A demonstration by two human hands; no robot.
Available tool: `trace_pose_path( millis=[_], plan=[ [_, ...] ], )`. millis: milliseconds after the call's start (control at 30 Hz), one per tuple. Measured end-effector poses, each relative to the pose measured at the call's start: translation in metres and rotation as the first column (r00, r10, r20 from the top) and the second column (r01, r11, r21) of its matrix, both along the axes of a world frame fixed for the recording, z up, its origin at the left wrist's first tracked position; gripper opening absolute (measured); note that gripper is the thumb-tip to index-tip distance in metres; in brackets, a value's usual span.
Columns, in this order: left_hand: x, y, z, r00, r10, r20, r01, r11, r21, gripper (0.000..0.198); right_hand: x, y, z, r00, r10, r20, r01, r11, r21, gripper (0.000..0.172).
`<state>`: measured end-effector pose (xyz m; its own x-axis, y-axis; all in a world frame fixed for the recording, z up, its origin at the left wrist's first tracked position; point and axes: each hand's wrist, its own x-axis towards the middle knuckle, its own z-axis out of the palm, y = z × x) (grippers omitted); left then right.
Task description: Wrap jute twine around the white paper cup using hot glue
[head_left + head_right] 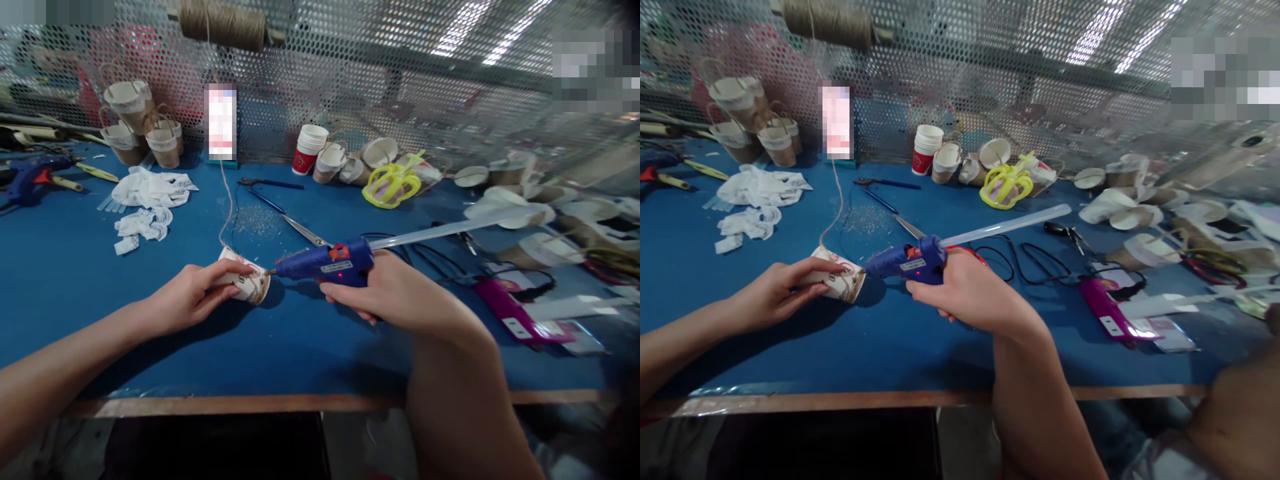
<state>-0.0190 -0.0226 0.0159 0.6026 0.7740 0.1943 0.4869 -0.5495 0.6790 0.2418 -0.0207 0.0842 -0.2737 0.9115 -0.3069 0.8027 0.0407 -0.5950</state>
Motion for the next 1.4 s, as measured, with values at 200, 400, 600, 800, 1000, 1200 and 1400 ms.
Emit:
trace_pose_path(
  millis=[200,400,600,800,1000,1200,1400],
  plan=[
    [0.0001,-0.0007,-0.0002,1.0,-0.014,0.004,0.014,1.0,0.009,0.028,-0.004,0.0018,0.0008,1.0,-0.014,0.002,0.014,1.0,0.001,0.029],
    [0.0001,-0.0006,-0.0009,1.0,-0.001,-0.002,0.001,1.0,0.005,0.028,0.0004,0.0,-0.0027,1.0,-0.016,-0.01,0.017,1.0,0.013,0.03],
    [0.0002,-0.0001,-0.0011,1.0,-0.007,0.017,0.007,1.0,0.018,0.029,-0.0019,0.0023,-0.0042,1.0,-0.017,0.011,0.017,0.999,0.029,0.032],
    [0.0002,0.0004,-0.0022,1.0,-0.003,0.011,0.002,1.0,0.016,0.03,-0.0013,0.0023,-0.0044,0.999,-0.005,-0.036,0.006,1.0,0.017,0.03],
    [-0.0006,0.0005,-0.0025,1.0,0.004,0.008,-0.004,1.0,0.015,0.029,0.0017,0.002,-0.0023,1.0,-0.014,-0.019,0.014,1.0,0.008,0.034],
    [0.0,0.0005,-0.0026,1.0,0.011,0.015,-0.011,1.0,0.009,0.029,0.0013,0.0015,-0.003,1.0,-0.02,-0.011,0.02,1.0,0.011,0.033],
    [0.0009,-0.0001,0.0003,1.0,0.017,0.02,-0.017,1.0,-0.01,0.029,0.0005,0.0007,-0.0017,1.0,-0.024,0.011,0.024,1.0,0.014,0.032]
  ],
)
